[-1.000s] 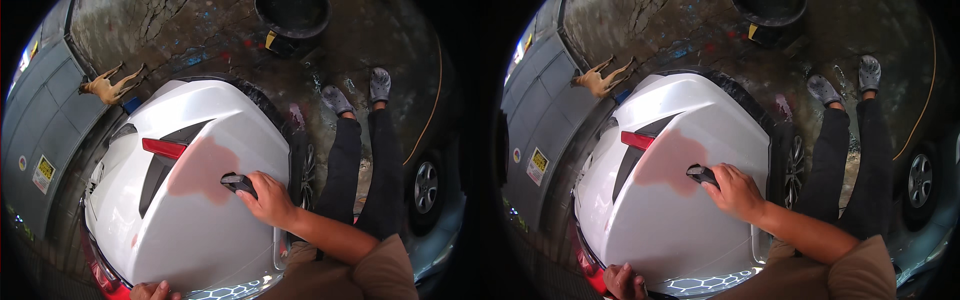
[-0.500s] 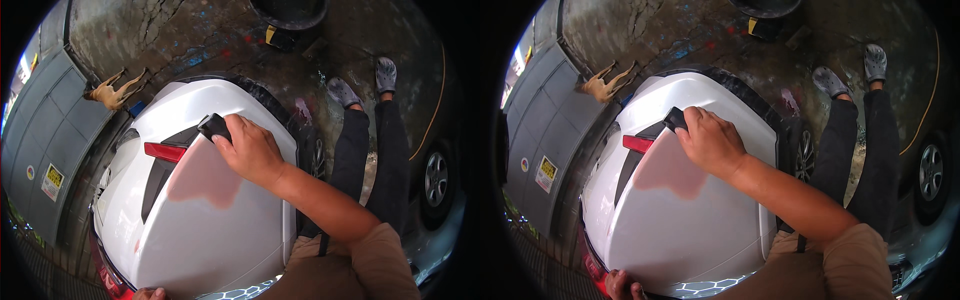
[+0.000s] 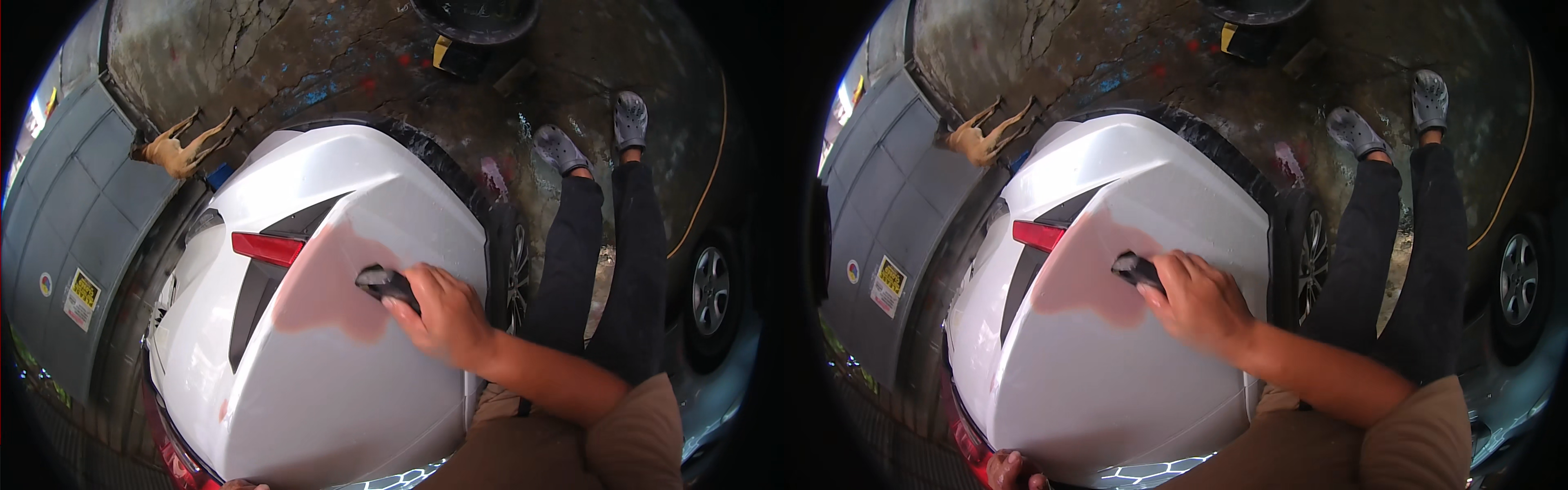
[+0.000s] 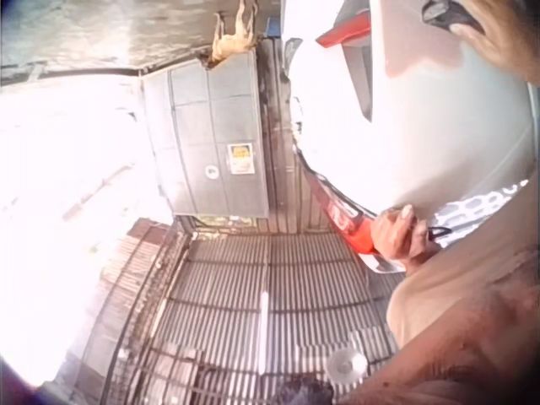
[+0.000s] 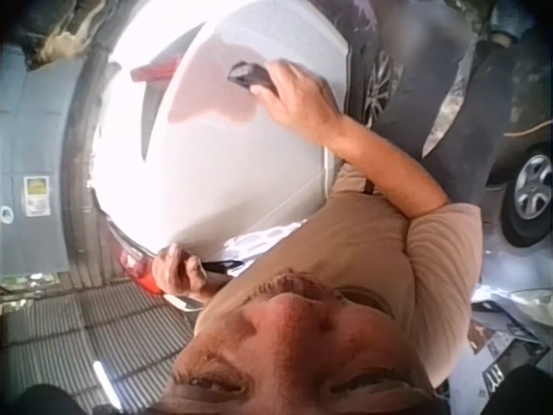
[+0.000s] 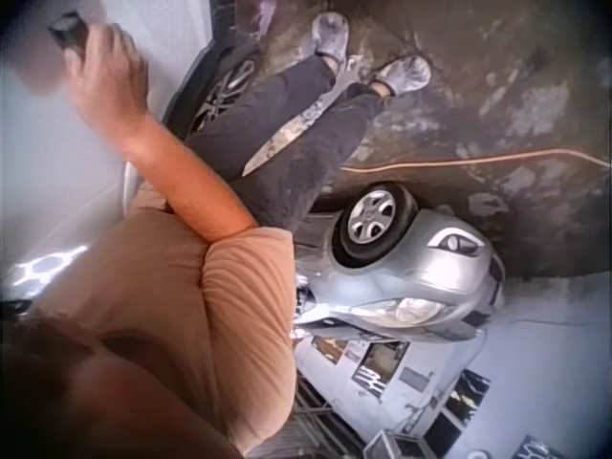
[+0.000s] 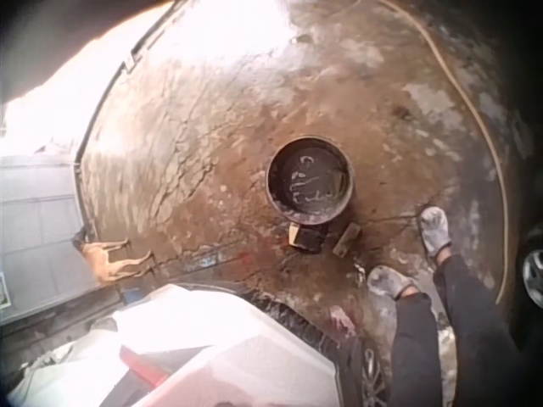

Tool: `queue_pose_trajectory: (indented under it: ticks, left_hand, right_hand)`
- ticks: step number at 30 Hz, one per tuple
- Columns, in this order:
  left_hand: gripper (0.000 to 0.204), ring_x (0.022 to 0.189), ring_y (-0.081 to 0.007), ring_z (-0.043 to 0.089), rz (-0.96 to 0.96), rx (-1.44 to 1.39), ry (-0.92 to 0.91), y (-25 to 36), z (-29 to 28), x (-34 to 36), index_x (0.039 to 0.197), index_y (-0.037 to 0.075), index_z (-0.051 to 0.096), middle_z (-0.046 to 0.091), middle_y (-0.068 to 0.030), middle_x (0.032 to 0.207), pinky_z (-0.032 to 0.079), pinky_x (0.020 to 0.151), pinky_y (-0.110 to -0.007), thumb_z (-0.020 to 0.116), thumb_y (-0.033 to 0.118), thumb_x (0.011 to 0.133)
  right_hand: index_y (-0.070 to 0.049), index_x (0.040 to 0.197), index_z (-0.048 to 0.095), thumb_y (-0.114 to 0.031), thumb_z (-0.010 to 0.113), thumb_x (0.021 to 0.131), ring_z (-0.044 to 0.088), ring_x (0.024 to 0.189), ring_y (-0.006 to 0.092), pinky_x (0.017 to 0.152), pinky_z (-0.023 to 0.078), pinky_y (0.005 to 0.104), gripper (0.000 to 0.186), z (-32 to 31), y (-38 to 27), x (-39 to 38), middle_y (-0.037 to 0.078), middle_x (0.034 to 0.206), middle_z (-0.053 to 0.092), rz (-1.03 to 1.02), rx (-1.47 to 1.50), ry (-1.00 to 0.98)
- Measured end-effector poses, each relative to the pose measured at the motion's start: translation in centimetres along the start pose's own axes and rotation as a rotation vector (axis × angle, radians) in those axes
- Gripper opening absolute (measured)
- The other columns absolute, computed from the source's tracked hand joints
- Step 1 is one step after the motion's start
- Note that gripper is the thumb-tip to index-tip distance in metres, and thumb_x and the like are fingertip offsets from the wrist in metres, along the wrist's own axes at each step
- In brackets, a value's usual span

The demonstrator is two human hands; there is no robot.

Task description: Sand the car paint using a sanding block and water before cleaning the surface with a cloth.

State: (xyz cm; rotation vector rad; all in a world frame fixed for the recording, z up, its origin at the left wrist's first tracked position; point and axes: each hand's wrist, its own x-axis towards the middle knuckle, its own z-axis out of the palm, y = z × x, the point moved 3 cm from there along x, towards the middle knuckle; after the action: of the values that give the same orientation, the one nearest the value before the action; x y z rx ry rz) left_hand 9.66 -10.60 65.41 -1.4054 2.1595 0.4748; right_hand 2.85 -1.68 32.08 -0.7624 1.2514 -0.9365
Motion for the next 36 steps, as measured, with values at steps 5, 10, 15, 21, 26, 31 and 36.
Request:
queue_pose_trajectory:
  ticks: [5, 10, 15, 21, 26, 31, 36]
  left_hand:
    - [0.031, 0.052, -0.0252, 0.056, 0.004, -0.062, 0.007, -0.2, -0.1, 0.0, 0.106, -0.004, 0.067, 0.068, -0.0148, 0.077, 0.041, 0.05, -0.034, 0.067, 0.026, 0.095]
    - [0.032, 0.054, -0.0247, 0.057, 0.001, -0.137, 0.031, -1.0, -0.1, -0.7, 0.107, -0.004, 0.067, 0.068, -0.0152, 0.076, 0.044, 0.051, -0.033, 0.068, 0.024, 0.093]
    - [0.031, 0.054, -0.0242, 0.057, 0.024, -0.125, 0.043, -0.7, 0.0, 0.1, 0.109, -0.004, 0.067, 0.068, -0.015, 0.075, 0.044, 0.051, -0.033, 0.067, 0.023, 0.093]
    - [0.032, 0.051, -0.0223, 0.053, -0.002, -0.175, -0.007, -0.7, -0.2, -0.1, 0.113, -0.003, 0.064, 0.066, -0.0139, 0.073, 0.041, 0.048, -0.032, 0.065, 0.022, 0.095]
    - [0.032, 0.05, -0.0215, 0.052, 0.054, -0.099, -0.016, -0.7, 0.1, 0.6, 0.117, -0.003, 0.063, 0.064, -0.013, 0.07, 0.04, 0.048, -0.032, 0.063, 0.021, 0.095]
    - [0.031, 0.053, -0.021, 0.053, 0.223, 0.113, -0.019, -0.8, -0.4, -1.6, 0.122, 0.001, 0.061, 0.065, -0.0131, 0.084, 0.041, 0.05, -0.032, 0.062, 0.018, 0.096]
    - [0.037, 0.058, -0.0215, 0.055, 0.076, -0.058, -0.096, -1.4, -0.6, -1.8, 0.132, 0.009, 0.056, 0.063, -0.0155, 0.107, 0.042, 0.052, -0.032, 0.06, 0.017, 0.096]
  right_hand:
    - [-0.003, 0.096, 0.052, -0.02, 0.063, 0.092, 0.063, 0.08, 0.0398, 0.069, 0.052, 0.0494, 0.021, -0.7, 1.1, 7.8, 0.019, 0.091, 0.063, 0.078, -0.128, 0.012]
    - [-0.003, 0.094, 0.052, -0.021, 0.062, 0.093, 0.064, 0.082, 0.0399, 0.07, 0.053, 0.049, 0.021, 0.2, -1.3, 0.9, 0.019, 0.091, 0.064, 0.018, 0.014, 0.028]
    - [-0.002, 0.097, 0.051, -0.023, 0.062, 0.092, 0.065, 0.082, 0.0395, 0.07, 0.053, 0.0493, 0.025, -0.6, 0.1, 6.2, 0.02, 0.091, 0.063, 0.175, -0.113, -0.028]
    - [-0.001, 0.098, 0.051, -0.023, 0.061, 0.093, 0.065, 0.08, 0.0409, 0.071, 0.053, 0.0498, 0.024, 0.0, -1.0, 4.2, 0.022, 0.09, 0.063, 0.106, -0.11, -0.059]
    - [0.0, 0.1, 0.051, -0.021, 0.06, 0.093, 0.065, 0.083, 0.0415, 0.072, 0.053, 0.0502, 0.023, 0.1, -1.6, 4.6, 0.022, 0.093, 0.064, 0.128, -0.063, -0.055]
    - [-0.001, 0.102, 0.051, -0.022, 0.061, 0.092, 0.065, 0.083, 0.0427, 0.074, 0.053, 0.0507, 0.025, -0.4, -0.8, 7.1, 0.024, 0.093, 0.064, 0.211, -0.061, -0.049]
    - [0.0, 0.102, 0.051, -0.021, 0.06, 0.093, 0.065, 0.085, 0.0431, 0.076, 0.054, 0.0496, 0.024, 0.2, -1.5, 6.6, 0.023, 0.092, 0.065, 0.134, -0.055, -0.048]
